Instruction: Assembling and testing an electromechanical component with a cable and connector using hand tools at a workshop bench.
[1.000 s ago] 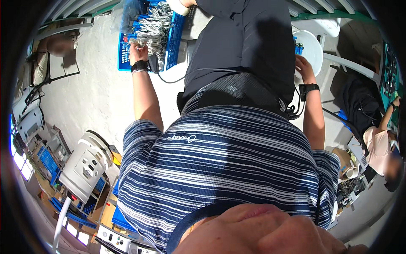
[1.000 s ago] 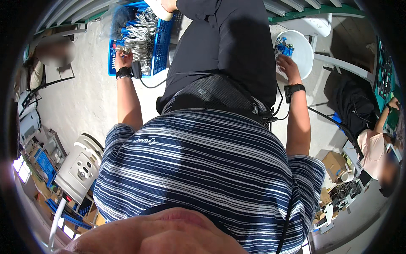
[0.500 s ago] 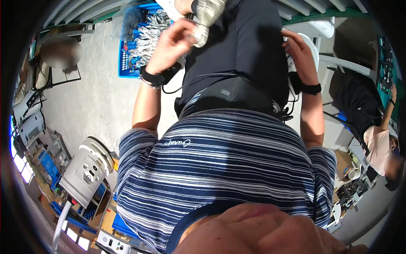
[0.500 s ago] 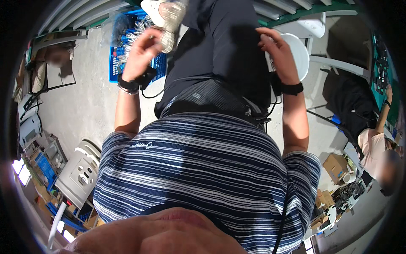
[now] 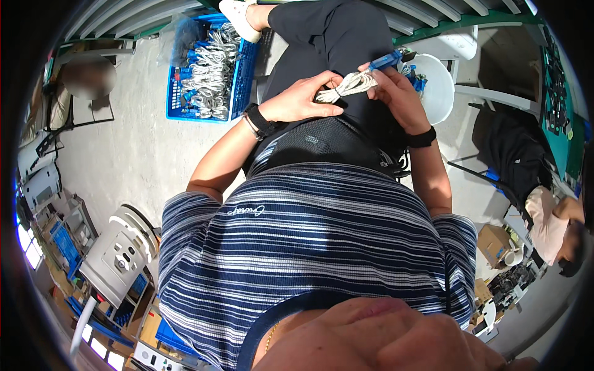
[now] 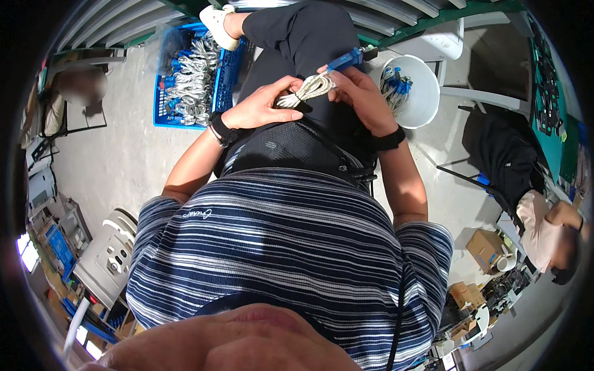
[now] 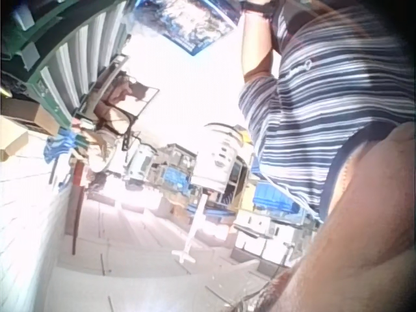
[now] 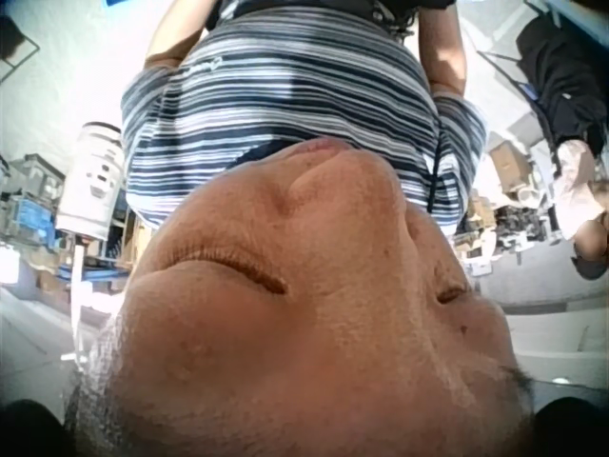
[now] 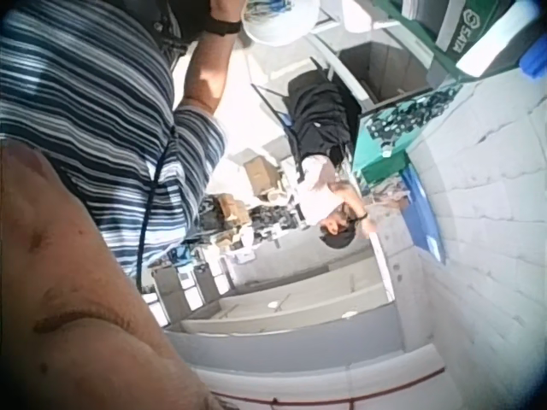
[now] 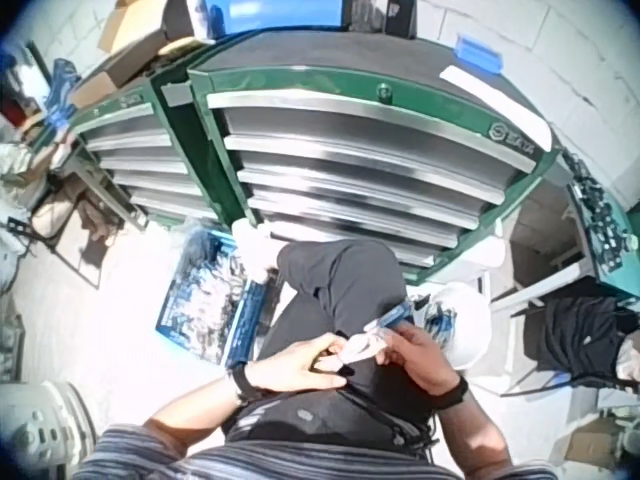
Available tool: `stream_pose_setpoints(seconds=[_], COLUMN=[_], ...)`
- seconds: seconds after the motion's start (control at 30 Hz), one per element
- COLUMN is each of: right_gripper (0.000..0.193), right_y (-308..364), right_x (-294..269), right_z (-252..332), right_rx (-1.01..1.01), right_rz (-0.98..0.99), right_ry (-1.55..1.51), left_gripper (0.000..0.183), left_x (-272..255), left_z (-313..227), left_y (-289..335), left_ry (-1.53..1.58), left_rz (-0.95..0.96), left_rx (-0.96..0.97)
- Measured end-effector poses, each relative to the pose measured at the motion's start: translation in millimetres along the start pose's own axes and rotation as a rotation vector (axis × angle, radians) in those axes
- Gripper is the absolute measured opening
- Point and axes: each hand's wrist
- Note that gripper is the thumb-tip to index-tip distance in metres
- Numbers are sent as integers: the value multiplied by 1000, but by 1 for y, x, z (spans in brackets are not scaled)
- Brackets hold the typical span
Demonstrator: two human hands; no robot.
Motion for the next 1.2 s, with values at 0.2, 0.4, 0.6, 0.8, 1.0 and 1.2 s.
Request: stream_pose_setpoints(seconds=[0.2,0.4,0.6,0.8,1.0,1.2], right_gripper=[24,19,23,33,36,34], right_y=[-5,-5,-15,-13,-8,-16], right_x=[13,2,-1,-3,2,-1], right_z=[-8,-13,-13,-8,-6,-11], right_rx=[-213,-179,-187,-180,-195,-166], right_rz=[91,177,182,205,143,131], right_ry=[178,-80,-251,-242,-264,-239], left_gripper=[37,36,31,37,25,36], left_x=[-1,2,-7,-16,0,-4], left_z=[13,28,37,27,-8,-31], left_y=[-5,-10,-3,0,-6,-7], left_ry=[-31,104,289,658,-69,-447], left_rz=[96,68,37,-103,-177,-435], left_rx=[-200,-179,-272,-327,-224,92])
Point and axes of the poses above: each hand's wrist, its own y-axis away from the middle knuckle, its own x-axis out of the palm, z = x × y, and after that the axes turned 10 degrees about x, right-handed
